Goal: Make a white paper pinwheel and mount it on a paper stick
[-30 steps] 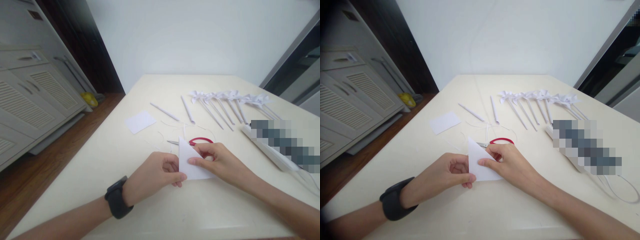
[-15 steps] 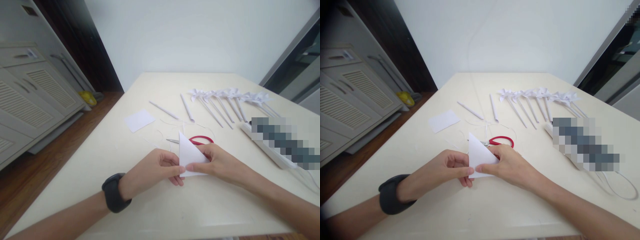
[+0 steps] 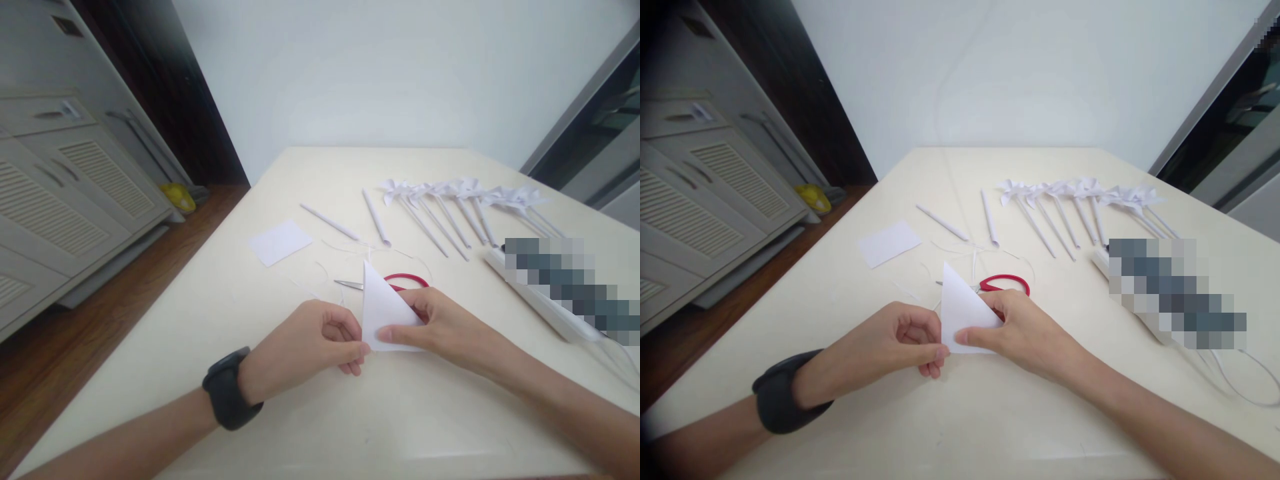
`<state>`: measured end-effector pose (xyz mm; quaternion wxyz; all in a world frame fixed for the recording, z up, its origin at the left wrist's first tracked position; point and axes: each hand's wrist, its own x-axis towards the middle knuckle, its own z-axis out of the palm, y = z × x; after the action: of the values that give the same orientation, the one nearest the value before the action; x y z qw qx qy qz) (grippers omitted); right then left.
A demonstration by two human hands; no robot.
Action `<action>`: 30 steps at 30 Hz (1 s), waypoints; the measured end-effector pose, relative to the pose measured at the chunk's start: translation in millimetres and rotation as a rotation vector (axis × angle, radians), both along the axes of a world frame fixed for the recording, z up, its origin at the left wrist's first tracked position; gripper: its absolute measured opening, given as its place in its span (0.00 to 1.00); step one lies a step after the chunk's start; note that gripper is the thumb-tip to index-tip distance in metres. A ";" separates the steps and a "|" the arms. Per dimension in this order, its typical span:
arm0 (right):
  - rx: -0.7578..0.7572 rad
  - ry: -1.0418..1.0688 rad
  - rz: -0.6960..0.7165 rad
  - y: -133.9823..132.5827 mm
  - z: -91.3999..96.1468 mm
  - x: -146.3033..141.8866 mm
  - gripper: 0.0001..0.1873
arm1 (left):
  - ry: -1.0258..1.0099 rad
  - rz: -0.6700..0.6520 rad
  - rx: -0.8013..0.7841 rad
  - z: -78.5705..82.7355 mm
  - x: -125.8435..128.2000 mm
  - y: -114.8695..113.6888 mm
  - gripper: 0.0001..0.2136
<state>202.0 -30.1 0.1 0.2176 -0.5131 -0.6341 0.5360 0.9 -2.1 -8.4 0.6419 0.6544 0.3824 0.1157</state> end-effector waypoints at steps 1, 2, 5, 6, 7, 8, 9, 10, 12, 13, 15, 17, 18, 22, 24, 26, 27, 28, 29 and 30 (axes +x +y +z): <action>0.035 -0.010 -0.013 0.2 0.9 0.6 0.10 | 0.019 0.014 0.055 0.4 -0.3 -0.7 0.08; 0.076 -0.023 -0.034 0.5 2.0 1.5 0.09 | 0.041 0.028 0.114 1.0 -0.6 -1.4 0.08; 0.184 -0.067 -0.123 1.9 5.2 5.7 0.12 | 0.089 0.043 0.230 2.4 -1.5 -2.2 0.07; 0.204 -0.076 -0.144 2.4 5.9 7.1 0.13 | 0.098 0.043 0.250 2.7 -1.7 -2.0 0.07; 0.218 -0.083 -0.156 2.8 6.5 8.3 0.13 | 0.108 0.045 0.273 2.8 -1.8 -1.7 0.07; 0.231 -0.089 -0.164 3.0 6.8 9.0 0.13 | 0.123 0.048 0.303 3.0 -1.9 -1.2 0.07; 0.246 -0.090 -0.169 3.1 7.0 9.5 0.14 | 0.138 0.049 0.338 3.3 -1.9 -0.7 0.07; 0.263 -0.089 -0.172 3.1 7.1 9.5 0.14 | 0.154 0.048 0.375 3.8 -1.9 -0.3 0.07; 0.306 -0.089 -0.184 2.8 7.2 9.0 0.15 | 0.175 0.042 0.445 5.4 -1.8 0.0 0.07; 0.331 -0.095 -0.191 2.5 7.3 8.5 0.16 | 0.178 0.043 0.468 6.5 -1.8 0.0 0.07; 0.386 -0.118 -0.211 2.0 7.4 7.3 0.16 | 0.167 0.056 0.471 8.7 -1.9 -0.3 0.07; 0.403 -0.146 -0.194 1.8 7.0 6.0 0.15 | 0.140 0.070 0.409 10.2 -2.1 -0.5 0.08; 0.396 -0.161 -0.173 1.8 6.5 5.3 0.13 | 0.127 0.074 0.370 10.5 -2.3 -0.5 0.08; 0.386 -0.249 -0.121 2.4 3.6 3.6 0.11 | 0.124 0.090 0.334 10.1 -2.0 -0.2 0.10; 0.406 -0.282 -0.125 2.7 2.8 3.5 0.12 | 0.114 0.105 0.340 10.1 -1.3 -0.2 0.10; 0.415 -0.291 -0.129 3.1 3.3 4.0 0.14 | 0.090 0.119 0.327 11.0 -0.7 -0.3 0.10; 0.416 -0.284 -0.130 3.4 3.9 4.5 0.14 | 0.079 0.123 0.323 11.7 -0.6 -0.3 0.09; 0.415 -0.270 -0.125 3.7 4.7 5.1 0.15 | 0.074 0.127 0.329 12.6 -0.5 -0.3 0.09; 0.410 -0.251 -0.117 4.0 5.6 5.9 0.15 | 0.072 0.132 0.343 13.4 -0.5 -0.1 0.09; 0.405 -0.232 -0.109 4.4 6.5 6.8 0.15 | 0.072 0.140 0.362 14.2 -0.6 0.3 0.08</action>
<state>208.8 -25.7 6.6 0.2702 -0.5506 -0.7209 0.3227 0.3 -1.9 5.8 0.4898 0.7348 0.4228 0.2036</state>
